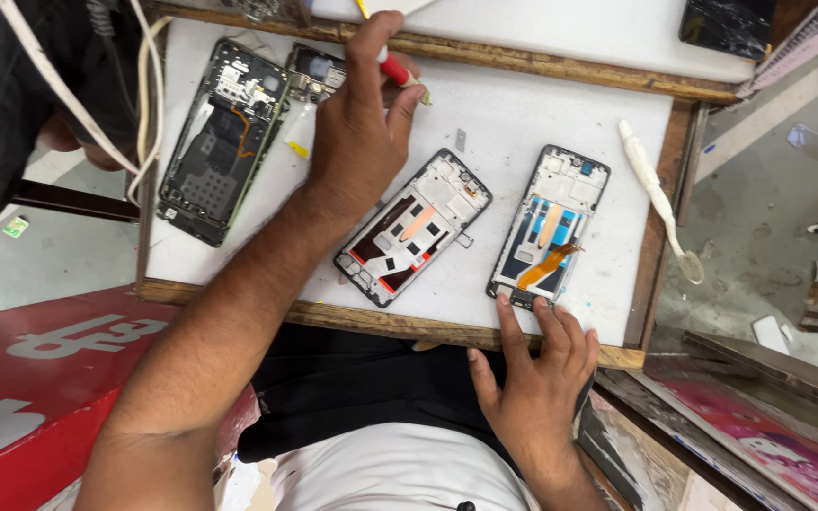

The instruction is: The person works on disassembled smartphone frames on a white workbench. They use a red-handled screwdriver to remove screws and manipulate internal components, including ribbon cables and metal brackets. The person handles multiple phone frames and small parts throughout the clip.

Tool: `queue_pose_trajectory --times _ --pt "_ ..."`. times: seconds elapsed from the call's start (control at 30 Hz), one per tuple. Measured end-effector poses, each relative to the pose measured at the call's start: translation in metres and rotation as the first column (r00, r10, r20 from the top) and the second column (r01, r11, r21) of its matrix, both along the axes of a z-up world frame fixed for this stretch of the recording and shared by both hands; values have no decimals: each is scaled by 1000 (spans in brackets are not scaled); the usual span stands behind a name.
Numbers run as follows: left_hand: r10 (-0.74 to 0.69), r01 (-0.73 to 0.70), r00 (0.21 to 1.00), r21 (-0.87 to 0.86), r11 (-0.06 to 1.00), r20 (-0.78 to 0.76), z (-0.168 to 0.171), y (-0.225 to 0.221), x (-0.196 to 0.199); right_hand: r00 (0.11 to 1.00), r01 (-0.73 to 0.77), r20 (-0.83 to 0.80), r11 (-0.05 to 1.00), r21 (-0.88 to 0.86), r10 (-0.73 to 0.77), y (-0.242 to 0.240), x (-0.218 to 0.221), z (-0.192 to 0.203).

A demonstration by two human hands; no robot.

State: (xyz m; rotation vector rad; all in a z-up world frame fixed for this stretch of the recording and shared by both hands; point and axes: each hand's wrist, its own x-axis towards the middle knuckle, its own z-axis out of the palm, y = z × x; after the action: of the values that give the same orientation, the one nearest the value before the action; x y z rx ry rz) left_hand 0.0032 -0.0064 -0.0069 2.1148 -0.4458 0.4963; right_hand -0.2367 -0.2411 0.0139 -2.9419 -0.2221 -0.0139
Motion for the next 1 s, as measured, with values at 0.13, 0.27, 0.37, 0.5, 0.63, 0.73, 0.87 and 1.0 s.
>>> queue_pose_trajectory --times 0.13,0.27,0.37,0.5,0.63,0.73,0.87,1.0 --pt "-40 36 999 -149 988 -26 21 0 -15 999 23 27 999 47 -24 3 2 4" --pt "-93 49 975 -216 975 -202 46 -10 -67 999 36 23 997 73 -38 2 -1 4" --pt "-241 182 951 -276 944 -194 54 -41 -117 999 43 12 995 87 -44 1 1 6" --pt "-343 298 926 -250 921 -160 38 -69 -135 999 40 4 995 87 -40 0 1 6" --pt "-332 306 935 -184 934 -127 25 -76 -137 999 46 -14 995 93 -45 -1 0 3" --pt "-367 343 926 -213 915 -87 20 -75 -134 999 37 4 996 86 -38 -2 -1 0" --pt "-381 353 918 -214 911 -111 16 -74 -135 999 25 25 996 87 -27 -3 -1 -2" --pt "-371 343 921 -207 916 -116 15 -73 -137 999 24 26 995 92 -26 -3 -2 -3"
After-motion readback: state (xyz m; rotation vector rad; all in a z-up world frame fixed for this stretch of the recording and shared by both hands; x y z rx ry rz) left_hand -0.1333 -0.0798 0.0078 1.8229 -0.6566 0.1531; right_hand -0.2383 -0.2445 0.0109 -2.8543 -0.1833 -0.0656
